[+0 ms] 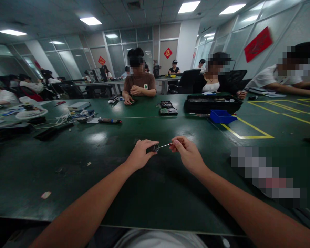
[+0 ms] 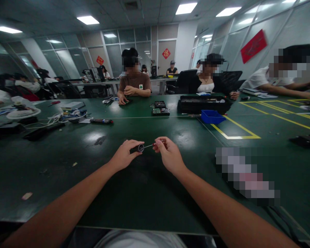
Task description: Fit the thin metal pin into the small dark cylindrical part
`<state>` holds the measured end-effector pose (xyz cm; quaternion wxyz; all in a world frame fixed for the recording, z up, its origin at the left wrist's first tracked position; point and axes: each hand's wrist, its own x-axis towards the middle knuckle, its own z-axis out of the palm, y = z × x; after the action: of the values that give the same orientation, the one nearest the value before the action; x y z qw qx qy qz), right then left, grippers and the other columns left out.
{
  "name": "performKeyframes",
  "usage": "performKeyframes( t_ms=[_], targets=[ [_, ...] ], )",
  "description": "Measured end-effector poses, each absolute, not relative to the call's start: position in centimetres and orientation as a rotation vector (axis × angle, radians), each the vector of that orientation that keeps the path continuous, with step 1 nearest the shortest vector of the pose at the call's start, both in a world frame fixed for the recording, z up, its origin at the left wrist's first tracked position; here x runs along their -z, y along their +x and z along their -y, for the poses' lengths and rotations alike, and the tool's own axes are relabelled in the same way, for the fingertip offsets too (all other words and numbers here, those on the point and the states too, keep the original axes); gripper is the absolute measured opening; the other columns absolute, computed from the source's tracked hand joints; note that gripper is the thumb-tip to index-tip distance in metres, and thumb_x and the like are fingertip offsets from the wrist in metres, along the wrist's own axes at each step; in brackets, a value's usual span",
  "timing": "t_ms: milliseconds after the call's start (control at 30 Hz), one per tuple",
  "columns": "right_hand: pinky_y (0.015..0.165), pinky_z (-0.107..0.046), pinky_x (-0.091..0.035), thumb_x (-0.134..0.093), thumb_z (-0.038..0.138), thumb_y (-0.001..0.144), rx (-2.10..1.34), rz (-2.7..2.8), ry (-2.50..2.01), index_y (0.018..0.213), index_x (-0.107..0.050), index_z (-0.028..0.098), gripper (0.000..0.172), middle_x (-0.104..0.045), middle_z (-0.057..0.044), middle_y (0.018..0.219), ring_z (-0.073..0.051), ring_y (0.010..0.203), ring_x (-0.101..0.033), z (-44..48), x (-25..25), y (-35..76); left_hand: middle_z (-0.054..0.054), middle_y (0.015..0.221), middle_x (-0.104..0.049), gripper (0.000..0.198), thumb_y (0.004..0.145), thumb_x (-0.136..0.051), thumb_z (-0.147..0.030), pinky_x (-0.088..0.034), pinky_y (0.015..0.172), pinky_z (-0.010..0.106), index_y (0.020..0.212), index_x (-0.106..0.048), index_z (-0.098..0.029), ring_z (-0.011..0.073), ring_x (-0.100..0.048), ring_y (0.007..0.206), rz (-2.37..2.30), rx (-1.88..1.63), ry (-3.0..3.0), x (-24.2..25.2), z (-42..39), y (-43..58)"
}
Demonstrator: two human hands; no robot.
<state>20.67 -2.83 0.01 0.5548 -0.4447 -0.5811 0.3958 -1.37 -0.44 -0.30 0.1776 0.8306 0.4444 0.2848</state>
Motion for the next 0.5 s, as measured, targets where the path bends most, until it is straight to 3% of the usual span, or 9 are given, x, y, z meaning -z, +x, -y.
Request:
performKeyframes(
  t_ms=[267,500],
  targets=[
    [0.064,-0.034,-0.049,-0.055,0.048,0.093,-0.830,1.306,-1.114,0.093,-0.062,0.021,0.028,-0.064,-0.002,0.076,-0.017,0.065,-0.059,2.57,0.47,20.95,0.006,0.125,-0.068,0.040,0.089,-0.069,-0.027,-0.031,0.113,0.056,0.129,-0.063,-0.028,0.0273,-0.059,0.119,-1.286,-0.793,2.330,0.72,0.12,-1.37],
    [0.069,-0.035,-0.050,-0.055,0.045,0.093,-0.792,1.357,-1.019,0.096,-0.061,0.023,0.024,-0.065,-0.003,0.081,-0.019,0.073,-0.061,2.94,-0.06,21.01,0.007,0.124,-0.068,0.041,0.088,-0.069,-0.026,-0.032,0.112,0.054,0.128,-0.064,-0.027,0.0266,-0.060,0.118,-1.261,-0.798,2.312,0.91,0.01,-1.44]
  ],
)
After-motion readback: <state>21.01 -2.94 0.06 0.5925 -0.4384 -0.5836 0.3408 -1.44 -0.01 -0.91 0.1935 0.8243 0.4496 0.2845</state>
